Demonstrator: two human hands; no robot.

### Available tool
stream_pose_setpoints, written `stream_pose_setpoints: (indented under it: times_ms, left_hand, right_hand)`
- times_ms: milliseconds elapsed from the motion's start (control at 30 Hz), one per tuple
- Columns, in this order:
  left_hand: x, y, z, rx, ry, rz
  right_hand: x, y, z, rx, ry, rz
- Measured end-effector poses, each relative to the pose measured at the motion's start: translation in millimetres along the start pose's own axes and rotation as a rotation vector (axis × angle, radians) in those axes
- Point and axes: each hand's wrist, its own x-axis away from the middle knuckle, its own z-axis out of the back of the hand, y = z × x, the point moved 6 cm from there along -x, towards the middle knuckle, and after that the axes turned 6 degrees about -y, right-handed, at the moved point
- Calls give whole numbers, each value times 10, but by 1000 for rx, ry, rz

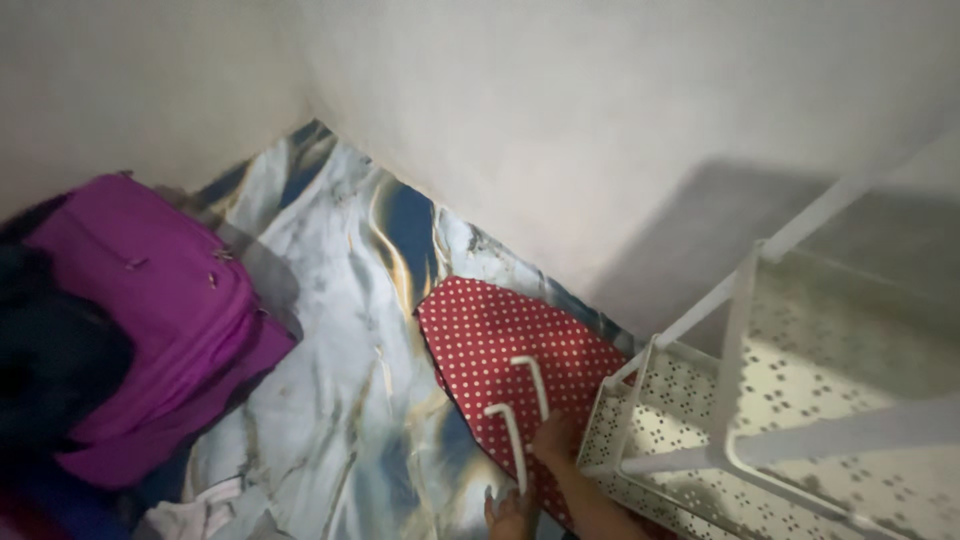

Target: The person assembles a white plastic storage rack by inserting vertical legs into the corners of stacked trays and attaching horizontal side bars. They repeatedly adjust and reinsert the legs and bars to secure the structure.

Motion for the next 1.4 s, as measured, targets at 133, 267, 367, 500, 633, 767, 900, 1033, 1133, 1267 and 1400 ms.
stream_pose_setpoints:
  times_ms: [133, 267, 367, 500, 633, 767, 900, 1033, 1133, 1267, 1400]
  left_hand:
    - [320, 376, 677, 90, 89, -73]
    - [796, 1112, 1652, 198, 212, -209]
    - [1291, 1892, 2384, 264, 286, -354]
    - [2063, 3112, 3248, 316, 352, -593]
    - [3002, 4092, 3723, 297, 374, -889]
    - [3828, 5091, 3704, 142, 401, -1322]
    - [4066, 5866, 3293, -289, 281, -1395]
    - [4173, 6268, 2986, -346, 249, -1582]
    - [3984, 6481, 2739, -524, 93, -1405]
    - [3870, 6519, 2578, -619, 42, -1363]
    - [3851, 6503, 2500, -675, 70, -1389]
  right_hand:
    - [548, -142, 236, -196, -69, 81]
    - [1187, -388, 992, -489, -127, 160]
    - [1895, -401, 1903, -727, -144, 172]
    - [2978, -224, 3405, -994, -95, 141]
    - [4095, 206, 4654, -1154, 28, 64]
    - [4669, 641, 5753, -1247, 192, -62]
    - [5045, 800, 6718, -910, 493, 203]
    - [5108, 974, 7490, -657, 647, 236]
    - [5142, 1094, 7933, -540, 656, 195]
    - [5082, 1208, 8237, -507, 506, -53]
    - [5048, 1152, 8408, -400, 366, -141]
